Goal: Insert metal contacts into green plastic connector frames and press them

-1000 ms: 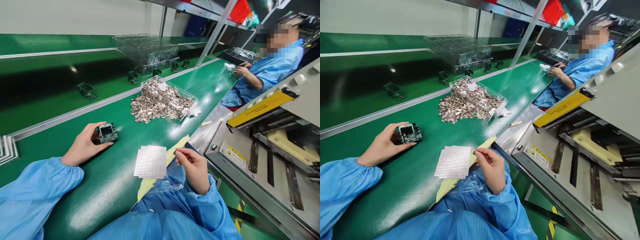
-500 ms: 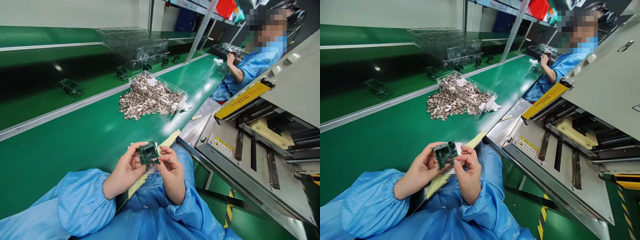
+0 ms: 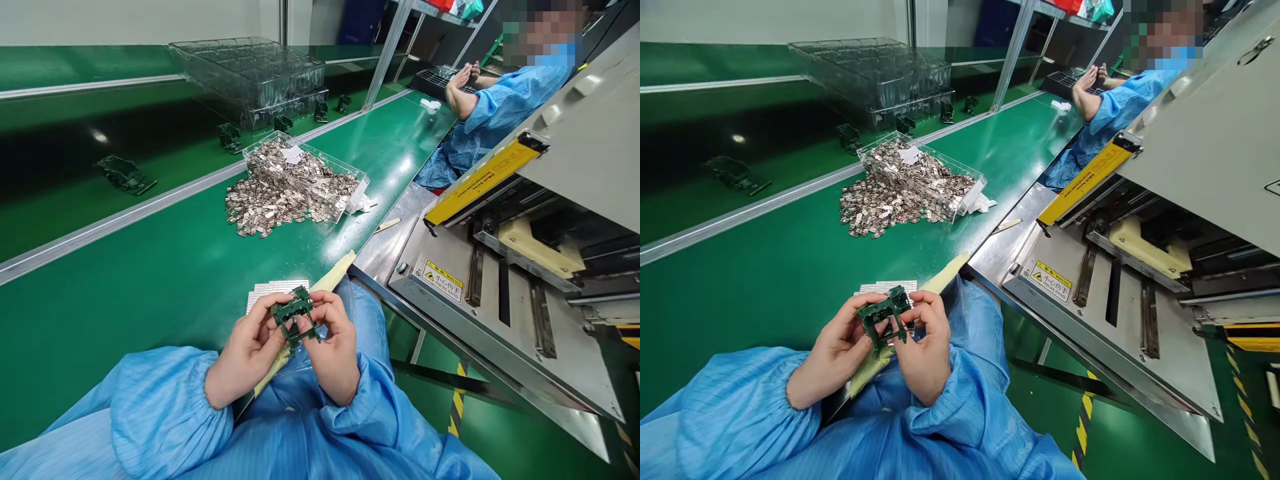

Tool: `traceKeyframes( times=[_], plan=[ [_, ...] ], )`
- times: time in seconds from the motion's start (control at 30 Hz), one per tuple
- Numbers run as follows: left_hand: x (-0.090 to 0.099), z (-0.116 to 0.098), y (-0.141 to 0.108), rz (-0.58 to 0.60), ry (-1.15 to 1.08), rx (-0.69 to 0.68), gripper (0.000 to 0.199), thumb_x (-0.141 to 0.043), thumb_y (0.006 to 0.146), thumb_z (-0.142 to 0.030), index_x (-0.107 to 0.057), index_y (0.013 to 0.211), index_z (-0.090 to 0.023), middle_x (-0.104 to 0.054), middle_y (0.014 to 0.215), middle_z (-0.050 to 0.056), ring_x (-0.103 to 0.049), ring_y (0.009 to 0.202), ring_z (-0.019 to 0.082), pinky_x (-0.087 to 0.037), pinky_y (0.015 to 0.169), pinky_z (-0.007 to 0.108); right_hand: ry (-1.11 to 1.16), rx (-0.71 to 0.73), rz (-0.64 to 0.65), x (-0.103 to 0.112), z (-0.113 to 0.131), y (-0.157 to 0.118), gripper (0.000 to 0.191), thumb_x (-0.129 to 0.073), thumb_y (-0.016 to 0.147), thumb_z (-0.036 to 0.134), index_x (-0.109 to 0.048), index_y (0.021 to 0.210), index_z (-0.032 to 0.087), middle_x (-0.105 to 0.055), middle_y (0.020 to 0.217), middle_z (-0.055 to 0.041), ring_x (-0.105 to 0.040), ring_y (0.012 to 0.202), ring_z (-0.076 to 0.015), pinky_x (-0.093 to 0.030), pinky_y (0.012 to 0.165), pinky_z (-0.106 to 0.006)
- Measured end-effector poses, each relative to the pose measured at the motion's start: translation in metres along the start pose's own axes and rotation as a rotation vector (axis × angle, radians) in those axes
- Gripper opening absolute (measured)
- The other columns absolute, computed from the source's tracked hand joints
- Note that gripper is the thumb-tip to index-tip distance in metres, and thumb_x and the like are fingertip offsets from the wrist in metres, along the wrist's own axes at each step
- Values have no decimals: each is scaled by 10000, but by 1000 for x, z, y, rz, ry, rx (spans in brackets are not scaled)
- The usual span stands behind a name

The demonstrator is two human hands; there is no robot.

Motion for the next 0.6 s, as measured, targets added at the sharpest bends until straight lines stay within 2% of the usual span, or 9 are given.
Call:
traceKeyframes(
  times=[0.1,0.27,0.6],
  plan=[
    [1,5,-1,-9,48,21,306,-522,904,-243,-472,1204,-277,-632,885,8,-603,688,106,-498,605,176,31,-43,20,-3,-6,-1,144,-645,798,261,-583,697,179,-567,996,-79,-570,909,-197,-483,773,-311],
    [2,21,-5,-49,2,152,345,-549,887,-292,-444,1212,-240,-605,768,0,-600,646,127,-496,554,196,269,-227,42,-10,-26,-6,169,-672,788,318,-574,842,191,-590,792,-22,-561,706,-151,-489,603,-251],
    [2,17,-9,-66,81,201,338,-587,829,-252,-499,1154,-216,-588,736,-8,-569,590,119,-489,508,192,459,-369,-19,-11,-35,-11,299,-807,621,282,-531,689,188,-532,648,29,-487,590,-110,-438,519,-197]
  ],
)
Point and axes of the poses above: each hand's wrist, its own y-axis towards the middle knuckle, its own x-axis out of the back of the hand, z = x × y, the point moved 10 cm from there along y, towards the middle knuckle
